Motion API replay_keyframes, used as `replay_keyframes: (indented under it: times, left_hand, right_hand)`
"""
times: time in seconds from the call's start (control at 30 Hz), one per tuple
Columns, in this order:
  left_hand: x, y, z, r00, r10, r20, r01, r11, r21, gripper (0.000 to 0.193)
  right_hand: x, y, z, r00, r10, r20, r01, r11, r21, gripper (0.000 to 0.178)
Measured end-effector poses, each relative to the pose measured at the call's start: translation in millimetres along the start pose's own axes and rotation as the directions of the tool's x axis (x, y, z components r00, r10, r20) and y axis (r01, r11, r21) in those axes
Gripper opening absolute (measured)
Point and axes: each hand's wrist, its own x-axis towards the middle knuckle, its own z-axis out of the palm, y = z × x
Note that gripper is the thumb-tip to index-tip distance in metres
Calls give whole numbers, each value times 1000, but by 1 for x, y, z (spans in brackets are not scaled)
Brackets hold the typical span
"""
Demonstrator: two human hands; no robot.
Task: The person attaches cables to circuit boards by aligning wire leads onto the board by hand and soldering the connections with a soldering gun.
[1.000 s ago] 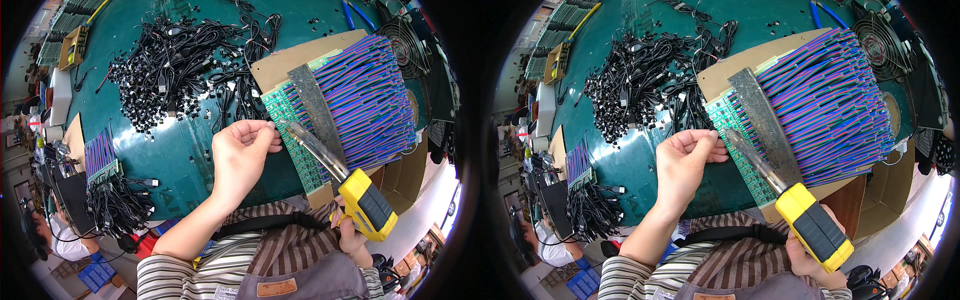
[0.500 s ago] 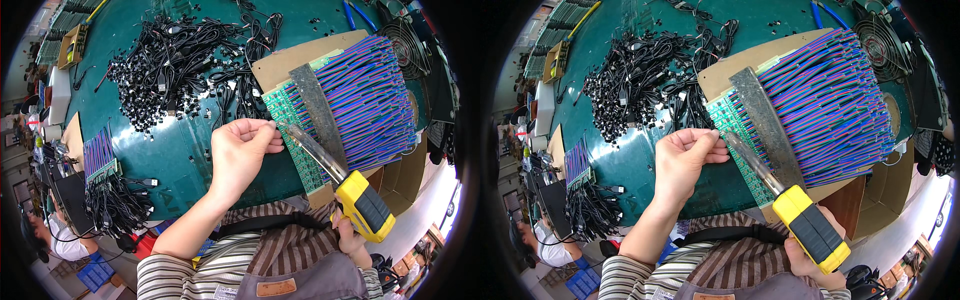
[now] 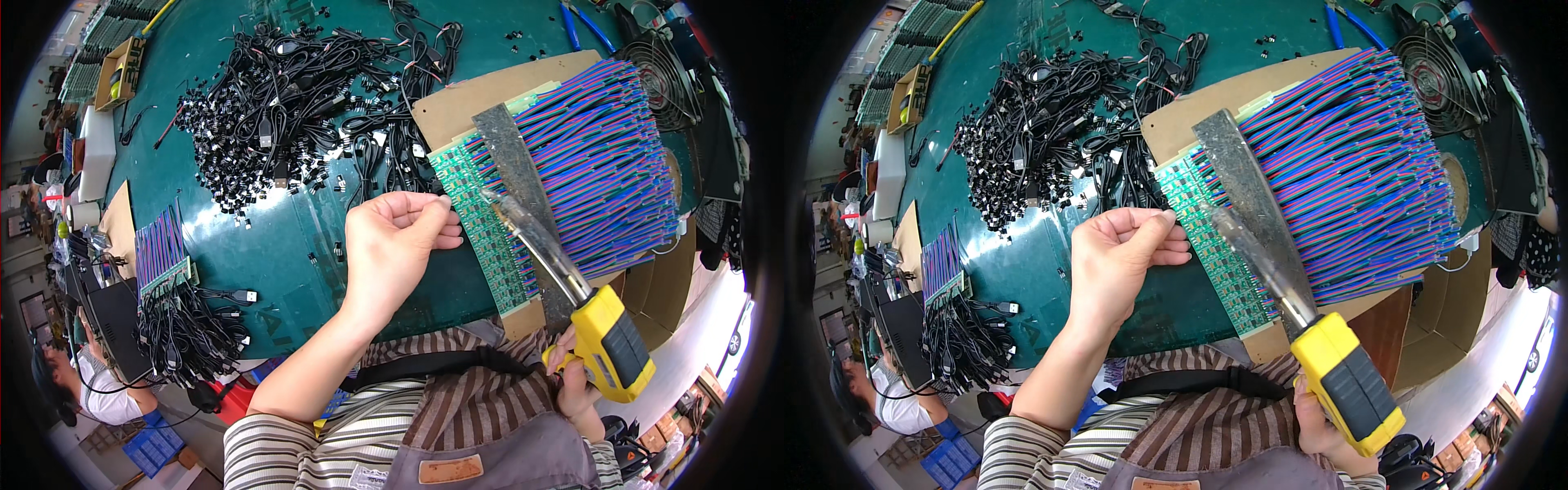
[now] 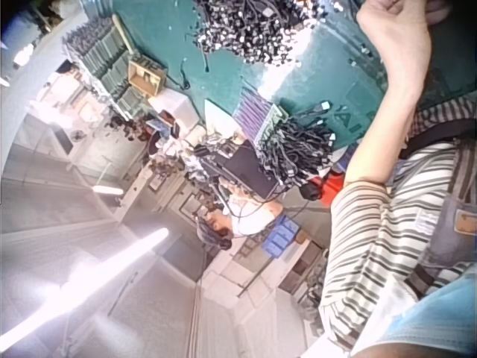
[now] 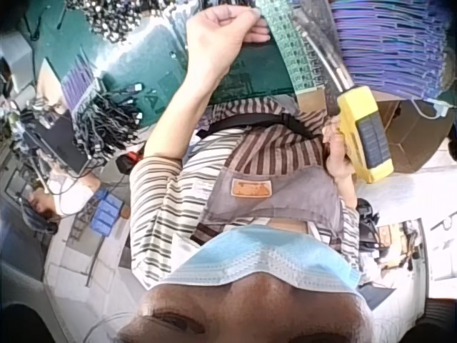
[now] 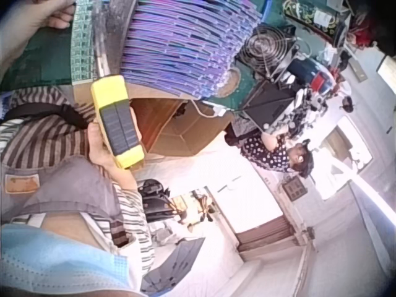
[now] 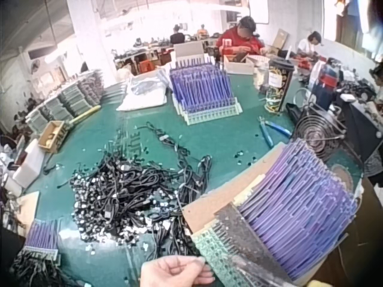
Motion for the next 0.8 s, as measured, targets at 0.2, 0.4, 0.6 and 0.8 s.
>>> replay_keyframes:
  times: [0.2,0.4,0.6,0.8]
  left_hand:
    - [0,0,-1,1000,-2,-3,1,1000,-27,20]
    - [-4,11,-7,997,49,52,-52,997,58,22]
    - [-3,28,-61,792,605,-74,-340,539,770,19]
    - [26,20,-96,876,481,41,-308,491,815,17]
  right_hand:
    - [6,-18,13,983,55,-176,8,940,341,60]
    - [2,-6,0,989,25,-146,43,897,439,65]
    - [-7,-6,-31,790,-115,-603,268,948,171,61]
    - [7,61,-79,536,-269,-800,307,945,-112,47]
